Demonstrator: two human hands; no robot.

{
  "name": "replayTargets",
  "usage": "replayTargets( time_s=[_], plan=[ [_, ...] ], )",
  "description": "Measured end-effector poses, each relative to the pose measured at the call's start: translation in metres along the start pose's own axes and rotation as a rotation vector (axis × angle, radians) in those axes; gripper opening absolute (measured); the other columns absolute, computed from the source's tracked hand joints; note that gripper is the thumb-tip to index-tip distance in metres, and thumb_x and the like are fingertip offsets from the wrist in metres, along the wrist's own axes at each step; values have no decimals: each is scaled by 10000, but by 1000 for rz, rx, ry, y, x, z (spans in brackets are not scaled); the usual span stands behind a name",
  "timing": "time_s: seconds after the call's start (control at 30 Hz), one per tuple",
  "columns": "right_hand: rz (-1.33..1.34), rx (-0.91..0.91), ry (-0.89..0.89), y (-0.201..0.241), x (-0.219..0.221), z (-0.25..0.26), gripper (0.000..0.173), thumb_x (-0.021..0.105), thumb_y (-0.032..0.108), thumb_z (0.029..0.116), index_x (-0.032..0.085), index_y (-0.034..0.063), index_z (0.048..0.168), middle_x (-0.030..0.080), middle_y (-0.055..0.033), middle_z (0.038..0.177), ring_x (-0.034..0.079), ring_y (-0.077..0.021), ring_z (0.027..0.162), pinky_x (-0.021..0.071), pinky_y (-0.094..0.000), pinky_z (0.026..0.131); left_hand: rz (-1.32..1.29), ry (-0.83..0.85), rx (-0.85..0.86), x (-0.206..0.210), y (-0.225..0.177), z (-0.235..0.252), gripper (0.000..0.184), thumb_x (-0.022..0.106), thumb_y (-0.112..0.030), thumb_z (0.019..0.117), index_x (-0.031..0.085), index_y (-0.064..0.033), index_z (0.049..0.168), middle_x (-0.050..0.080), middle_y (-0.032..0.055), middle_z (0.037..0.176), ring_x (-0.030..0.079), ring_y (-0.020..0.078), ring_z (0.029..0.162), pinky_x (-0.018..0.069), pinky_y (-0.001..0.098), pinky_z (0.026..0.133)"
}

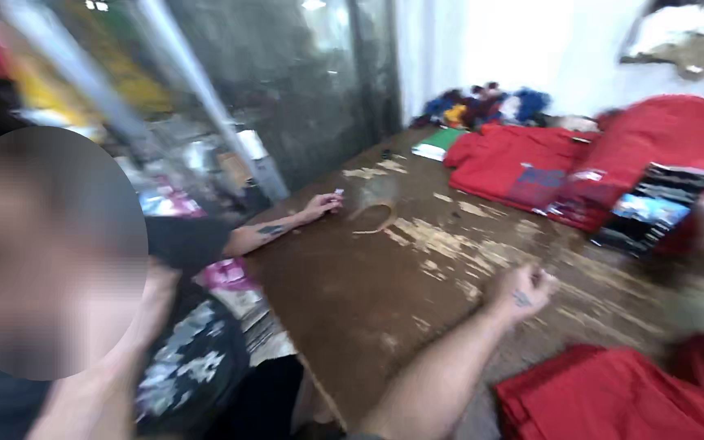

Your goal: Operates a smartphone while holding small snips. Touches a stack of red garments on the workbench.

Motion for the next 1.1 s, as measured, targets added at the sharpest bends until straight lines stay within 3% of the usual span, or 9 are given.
replayTargets(
  time_s=[0.03,0.07,0.17,0.27,0.3,0.37,0.43,0.73,1.1],
  plan=[
    [-12,110,-28,17,-5,-7,556,442,393,1083,559,-54,1393,358,-375,1538,354,-522,1436,296,-645,1167,28,-28,-2,4,1,4,314,532,-204,1045,708,30,1160,733,181,1068,702,270,1026,546,446,945],
    [-34,192,-60,28,-7,-9,530,460,394,1076,589,-17,1384,325,-340,1581,312,-491,1477,271,-619,1197,71,-33,-37,8,-3,7,300,551,-204,1038,723,14,1150,738,174,1069,705,265,1029,550,438,952],
    [-20,257,-111,15,-5,0,457,496,388,1056,651,66,1341,317,-287,1604,300,-416,1502,290,-538,1212,90,162,-246,17,-24,9,354,543,-222,1070,635,22,1310,684,205,1240,636,302,1182,449,471,1069],
    [44,247,-170,-7,-1,9,400,557,400,1024,698,119,1271,368,-263,1586,377,-388,1467,362,-512,1173,23,74,-188,36,5,10,328,585,-223,1050,641,39,1239,693,199,1019,657,266,899,526,457,860],
    [60,257,-180,-10,0,9,392,570,413,1012,704,135,1253,375,-252,1584,402,-378,1449,382,-512,1156,18,39,-158,40,10,9,302,596,-230,1044,659,16,1207,679,156,919,629,221,779,531,426,764],
    [86,287,-181,-14,1,11,394,584,445,1002,707,163,1247,360,-232,1597,398,-365,1453,388,-518,1152,24,-34,-71,46,20,7,252,598,-275,1038,688,-63,1141,661,68,809,610,158,649,533,387,635],
    [98,292,-188,-17,1,13,382,595,455,999,712,178,1234,351,-228,1601,392,-357,1455,388,-515,1145,9,-72,-18,50,26,7,231,588,-297,1040,697,-107,1113,660,23,775,616,127,607,535,356,585],
    [76,284,-180,-14,1,14,372,578,453,1009,711,184,1228,366,-228,1588,397,-347,1449,383,-491,1146,-22,-110,64,52,30,7,210,573,-290,1037,694,-122,1070,642,-13,734,597,77,577,513,292,547],
    [62,278,-178,-17,0,15,372,567,451,1013,708,187,1233,381,-233,1575,393,-343,1452,384,-474,1148,18,-83,41,50,28,7,213,568,-310,1042,690,-137,1069,630,-12,728,581,91,569,494,304,544]
  ],
)
Point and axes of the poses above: each hand's wrist, its own z-axis towards the middle knuckle, its own x-axis out of the palm, y = z × x, the point moved 1 cm from there along z, towards the middle knuckle
